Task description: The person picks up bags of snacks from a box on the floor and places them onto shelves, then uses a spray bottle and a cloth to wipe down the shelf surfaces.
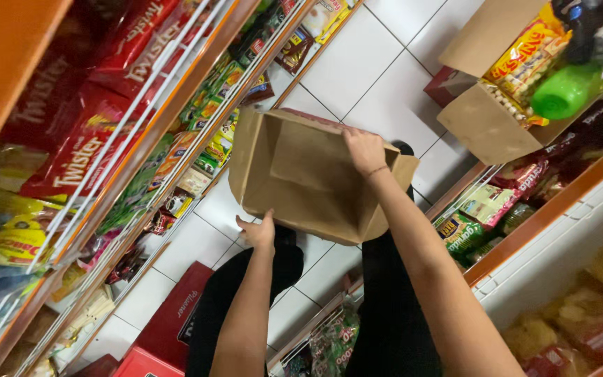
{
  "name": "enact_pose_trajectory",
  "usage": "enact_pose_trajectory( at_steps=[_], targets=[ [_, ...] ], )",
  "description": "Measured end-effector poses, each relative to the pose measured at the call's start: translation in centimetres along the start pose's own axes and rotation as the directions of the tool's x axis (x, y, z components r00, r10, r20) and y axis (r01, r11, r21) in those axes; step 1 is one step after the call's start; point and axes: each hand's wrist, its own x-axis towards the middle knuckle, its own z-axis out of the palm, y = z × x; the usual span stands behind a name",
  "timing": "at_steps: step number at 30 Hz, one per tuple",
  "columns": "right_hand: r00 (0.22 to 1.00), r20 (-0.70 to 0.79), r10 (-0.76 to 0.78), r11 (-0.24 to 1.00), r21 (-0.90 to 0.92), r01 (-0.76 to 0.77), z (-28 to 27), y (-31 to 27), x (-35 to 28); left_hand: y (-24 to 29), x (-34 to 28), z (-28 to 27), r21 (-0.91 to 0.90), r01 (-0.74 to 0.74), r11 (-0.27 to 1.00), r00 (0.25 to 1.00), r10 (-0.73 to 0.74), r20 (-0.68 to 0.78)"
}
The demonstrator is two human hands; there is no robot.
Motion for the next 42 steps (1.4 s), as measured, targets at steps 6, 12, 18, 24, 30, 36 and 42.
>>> enact_pose_trajectory(
  at_steps=[6,12,18,24,30,36,42],
  targets=[
    [0.997,-0.054,0.047,0.999,-0.001,-0.047,-12.8,3.1,-2.3,1.4,-3.6,-1.0,-0.256,0.327,0.910,0.726,-0.069,0.684],
    [0.993,-0.116,-0.026,0.994,-0.105,0.014,-25.3,4.7,-4.9,1.2,-10.6,0.5,-0.450,0.286,0.846,0.634,0.186,0.751],
    [0.976,-0.152,-0.152,0.988,-0.052,0.146,-40.1,4.6,-7.1,0.8,-23.2,-5.2,-0.621,0.350,0.701,0.686,0.260,0.680],
    [0.913,-0.130,-0.387,0.922,-0.042,0.385,-51.9,-1.3,-6.8,1.1,-32.3,-15.6,-0.680,0.329,0.655,0.799,0.191,0.570],
    [0.740,-0.001,-0.673,0.740,-0.024,0.672,-57.4,-10.4,-3.7,-1.1,-35.1,-24.9,-0.805,0.349,0.479,0.886,0.110,0.450],
    [0.453,0.031,-0.891,0.453,-0.004,0.891,-59.3,-20.4,-1.5,-5.5,-37.7,-28.8,-0.930,0.173,0.324,0.982,0.015,0.187],
    [0.198,0.014,-0.980,0.198,0.018,0.980,-58.7,-31.9,-3.0,-9.5,-40.1,-28.9,-0.932,-0.221,0.288,0.914,-0.271,-0.301]
  ],
)
